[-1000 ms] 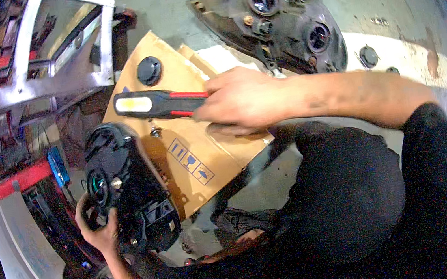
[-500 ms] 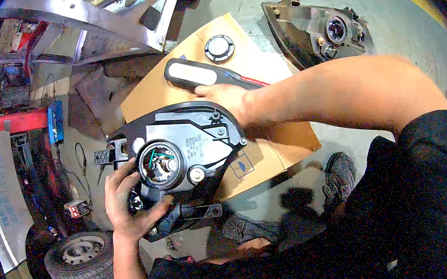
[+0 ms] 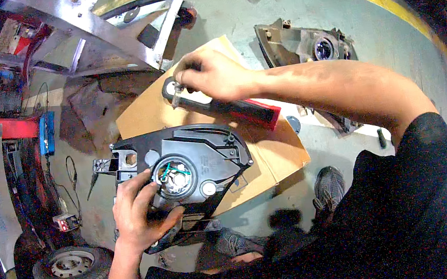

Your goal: The person works on a disassembled car headlight assembly on a cardboard surface, using a screwdriver and a small green tool to manipulate internal components and wiring. The person removes and replaces parts, adjusts wires, and handles the assembly with both hands.

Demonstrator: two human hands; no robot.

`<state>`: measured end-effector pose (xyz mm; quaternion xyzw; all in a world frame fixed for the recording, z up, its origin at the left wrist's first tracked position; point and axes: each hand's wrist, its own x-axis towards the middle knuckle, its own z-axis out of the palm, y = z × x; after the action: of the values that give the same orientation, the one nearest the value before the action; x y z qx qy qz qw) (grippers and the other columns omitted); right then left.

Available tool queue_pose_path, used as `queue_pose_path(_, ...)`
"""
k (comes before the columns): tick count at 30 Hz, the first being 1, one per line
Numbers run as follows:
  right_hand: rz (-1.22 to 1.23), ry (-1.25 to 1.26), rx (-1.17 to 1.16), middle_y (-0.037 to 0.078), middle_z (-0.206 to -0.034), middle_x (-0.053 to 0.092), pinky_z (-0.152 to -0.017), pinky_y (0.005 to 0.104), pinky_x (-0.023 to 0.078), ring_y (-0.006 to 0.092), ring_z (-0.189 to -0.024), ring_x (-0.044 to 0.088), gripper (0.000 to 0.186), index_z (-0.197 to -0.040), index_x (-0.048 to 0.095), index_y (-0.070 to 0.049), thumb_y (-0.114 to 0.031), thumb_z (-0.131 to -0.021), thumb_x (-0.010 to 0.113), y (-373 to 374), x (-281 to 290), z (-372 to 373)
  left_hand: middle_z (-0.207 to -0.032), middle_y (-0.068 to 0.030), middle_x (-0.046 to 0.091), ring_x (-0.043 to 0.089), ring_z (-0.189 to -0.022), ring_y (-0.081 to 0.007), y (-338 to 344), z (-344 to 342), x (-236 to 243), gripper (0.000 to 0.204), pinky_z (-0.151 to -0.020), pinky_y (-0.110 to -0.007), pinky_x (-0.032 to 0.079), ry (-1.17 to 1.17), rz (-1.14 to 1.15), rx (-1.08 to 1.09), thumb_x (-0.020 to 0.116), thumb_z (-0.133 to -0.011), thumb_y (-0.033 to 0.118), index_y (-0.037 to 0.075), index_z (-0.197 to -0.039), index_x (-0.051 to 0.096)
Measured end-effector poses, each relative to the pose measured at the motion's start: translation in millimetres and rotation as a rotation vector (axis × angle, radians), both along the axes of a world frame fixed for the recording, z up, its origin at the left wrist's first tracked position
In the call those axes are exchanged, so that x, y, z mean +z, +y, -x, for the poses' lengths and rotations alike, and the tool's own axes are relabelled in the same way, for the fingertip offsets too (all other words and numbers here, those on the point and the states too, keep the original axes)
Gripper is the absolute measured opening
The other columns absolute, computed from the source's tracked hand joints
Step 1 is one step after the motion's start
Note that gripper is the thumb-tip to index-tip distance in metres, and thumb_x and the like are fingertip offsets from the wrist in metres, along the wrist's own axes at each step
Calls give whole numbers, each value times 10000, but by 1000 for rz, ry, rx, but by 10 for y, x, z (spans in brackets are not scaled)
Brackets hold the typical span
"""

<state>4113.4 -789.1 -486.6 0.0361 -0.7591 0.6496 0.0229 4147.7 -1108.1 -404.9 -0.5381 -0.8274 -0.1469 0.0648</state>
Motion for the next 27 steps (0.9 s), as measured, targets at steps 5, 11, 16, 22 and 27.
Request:
queue_pose_path(5, 232, -19, 105, 70, -973, 641, -845, 295, 510, 125, -895, 603, 243, -1087, 626, 41, -152, -993, 512, 53, 456, -135, -1154, -164, 634, 625, -932, -318, 99, -30, 83, 614, -715, -388, 547, -30, 77, 67, 889, -629, 318, 44, -1125, 652)
queue_pose_path(11, 242, 46, 220, 79, -933, 676, -839, 311, 519, 148, -907, 631, 222, -1078, 633, 23, -159, -992, 539, -137, 565, -316, -1148, -172, 613, 598, -1005, -361, 255, -63, 205, 579, -829, -441, 522, -111, 131, 153, 877, -673, 264, 16, -1137, 634)
queue_pose_path(16, 266, 77, 328, 59, -985, 601, -857, 310, 489, 120, -942, 564, 186, -1120, 575, 17, -119, -1017, 502, -316, 593, -452, -1002, -158, 649, 604, -864, -328, 322, 11, 208, 443, -753, -408, 503, -63, -164, 141, 868, -689, 158, 15, -1042, 641)
queue_pose_path(22, 213, 179, 409, 69, -1014, 592, -874, 323, 484, 136, -968, 560, 188, -1148, 551, 17, -100, -1009, 504, -383, 670, -532, -891, -149, 677, 624, -778, -314, 398, -3, 326, 294, -728, -393, 493, -127, -310, 111, 825, -731, 59, 4, -973, 667)
queue_pose_path(27, 173, 216, 392, 107, -974, 636, -859, 343, 515, 178, -933, 618, 207, -1150, 572, 0, -102, -977, 521, -430, 573, -552, -907, -162, 693, 664, -832, -322, 351, -15, 331, 226, -792, -404, 529, -153, -305, 114, 775, -777, 16, -1, -980, 679)
